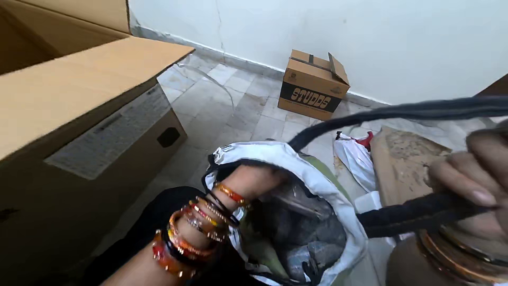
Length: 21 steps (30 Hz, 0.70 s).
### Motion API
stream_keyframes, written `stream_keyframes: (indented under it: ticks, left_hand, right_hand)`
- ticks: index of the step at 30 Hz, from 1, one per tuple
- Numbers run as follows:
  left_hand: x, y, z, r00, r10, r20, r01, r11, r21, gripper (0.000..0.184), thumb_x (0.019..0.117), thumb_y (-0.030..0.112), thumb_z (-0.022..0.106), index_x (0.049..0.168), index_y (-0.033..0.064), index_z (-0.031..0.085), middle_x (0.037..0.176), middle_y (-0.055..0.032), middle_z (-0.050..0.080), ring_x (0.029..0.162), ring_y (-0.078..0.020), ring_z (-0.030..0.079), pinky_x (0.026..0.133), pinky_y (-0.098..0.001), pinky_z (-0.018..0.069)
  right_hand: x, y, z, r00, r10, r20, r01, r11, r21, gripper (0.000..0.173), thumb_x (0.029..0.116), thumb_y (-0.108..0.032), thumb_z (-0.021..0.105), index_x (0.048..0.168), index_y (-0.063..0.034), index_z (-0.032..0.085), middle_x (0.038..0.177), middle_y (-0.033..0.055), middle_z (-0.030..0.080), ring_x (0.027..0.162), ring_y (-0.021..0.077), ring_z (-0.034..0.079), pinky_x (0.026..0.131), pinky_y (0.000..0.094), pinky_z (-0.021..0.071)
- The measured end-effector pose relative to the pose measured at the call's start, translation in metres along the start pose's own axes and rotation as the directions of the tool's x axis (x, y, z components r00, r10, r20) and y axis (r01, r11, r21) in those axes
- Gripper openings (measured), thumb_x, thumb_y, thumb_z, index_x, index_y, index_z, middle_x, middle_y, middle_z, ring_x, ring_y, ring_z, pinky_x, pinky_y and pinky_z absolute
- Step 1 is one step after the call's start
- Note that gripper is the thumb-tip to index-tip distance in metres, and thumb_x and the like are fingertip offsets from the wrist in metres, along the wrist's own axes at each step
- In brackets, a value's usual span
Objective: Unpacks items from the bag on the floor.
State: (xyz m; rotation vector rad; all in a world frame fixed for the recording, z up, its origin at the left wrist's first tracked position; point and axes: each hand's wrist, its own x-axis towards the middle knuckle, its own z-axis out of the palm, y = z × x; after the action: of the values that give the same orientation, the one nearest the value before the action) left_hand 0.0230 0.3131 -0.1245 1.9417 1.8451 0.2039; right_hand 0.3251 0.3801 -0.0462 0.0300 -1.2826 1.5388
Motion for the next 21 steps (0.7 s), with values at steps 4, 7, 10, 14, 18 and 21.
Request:
stream_keyframes:
  ticks: [4,7,10,14,18,21]
  left_hand:
    - [0.037,-0.008,-0.013,0.951,0.041,-0.307,-0.092,0.984,-0.153,0.030,0.1025,0.017,0.059,0.110,-0.0105,0.067,0.107,-0.0293,0.067,0.102,-0.0413,0.066,0.090,-0.0579,0.0510]
    - [0.055,-0.001,-0.021,0.972,-0.143,-0.188,0.069,0.933,-0.352,0.047,0.1026,0.012,0.058,0.143,-0.0087,0.048,0.141,-0.0306,0.054,0.135,-0.0428,0.052,0.115,-0.0567,0.0366]
    - [0.061,-0.010,-0.008,0.969,-0.141,-0.202,0.066,0.938,-0.340,0.044,0.1044,0.012,0.054,0.146,-0.0031,0.049,0.145,-0.0271,0.054,0.137,-0.0412,0.051,0.114,-0.0573,0.0375]
    - [0.064,-0.029,0.001,0.998,-0.057,0.025,0.062,0.955,-0.290,0.048,0.1080,0.033,0.051,0.152,0.0132,0.049,0.152,-0.0161,0.052,0.142,-0.0346,0.048,0.116,-0.0588,0.0352]
    - [0.059,-0.032,0.001,0.973,-0.086,0.216,0.118,0.983,-0.144,0.058,0.1054,0.039,0.055,0.158,0.0216,0.040,0.148,-0.0171,0.055,0.136,-0.0377,0.053,0.110,-0.0624,0.0395]
    - [0.053,-0.036,0.014,0.978,-0.077,0.194,0.092,0.993,-0.070,0.049,0.1032,0.031,0.060,0.148,0.0114,0.052,0.134,-0.0230,0.063,0.122,-0.0430,0.062,0.102,-0.0650,0.0448]
  right_hand:
    - [0.020,0.019,-0.003,0.997,-0.019,-0.081,0.005,0.984,-0.176,0.040,0.1096,-0.035,0.036,0.120,-0.0105,0.066,0.073,-0.0060,0.061,0.054,0.0031,0.056,0.053,0.0167,0.0505]
    - [0.030,0.032,-0.007,0.988,0.008,-0.151,-0.033,0.985,-0.167,0.043,0.1112,-0.033,0.029,0.119,-0.0115,0.066,0.074,-0.0064,0.060,0.056,0.0034,0.056,0.055,0.0170,0.0513]
    - [0.031,0.037,-0.011,0.984,0.008,-0.176,-0.031,0.991,-0.128,0.043,0.1109,-0.033,0.030,0.118,-0.0108,0.066,0.075,-0.0052,0.062,0.057,0.0042,0.058,0.056,0.0171,0.0520]
    - [0.028,0.030,-0.021,0.984,-0.019,-0.178,-0.002,0.993,-0.120,0.046,0.1114,-0.033,0.026,0.120,-0.0083,0.064,0.075,-0.0039,0.062,0.058,0.0047,0.058,0.057,0.0179,0.0531]
    - [0.026,0.019,-0.021,0.984,-0.050,-0.169,0.031,0.993,-0.113,0.048,0.1114,-0.033,0.024,0.119,-0.0055,0.062,0.074,-0.0023,0.060,0.056,0.0048,0.056,0.056,0.0164,0.0512]
    - [0.020,0.011,-0.021,0.986,-0.068,-0.152,0.045,0.988,-0.147,0.049,0.1107,-0.035,0.026,0.115,-0.0046,0.064,0.070,-0.0018,0.059,0.054,0.0047,0.056,0.054,0.0163,0.0508]
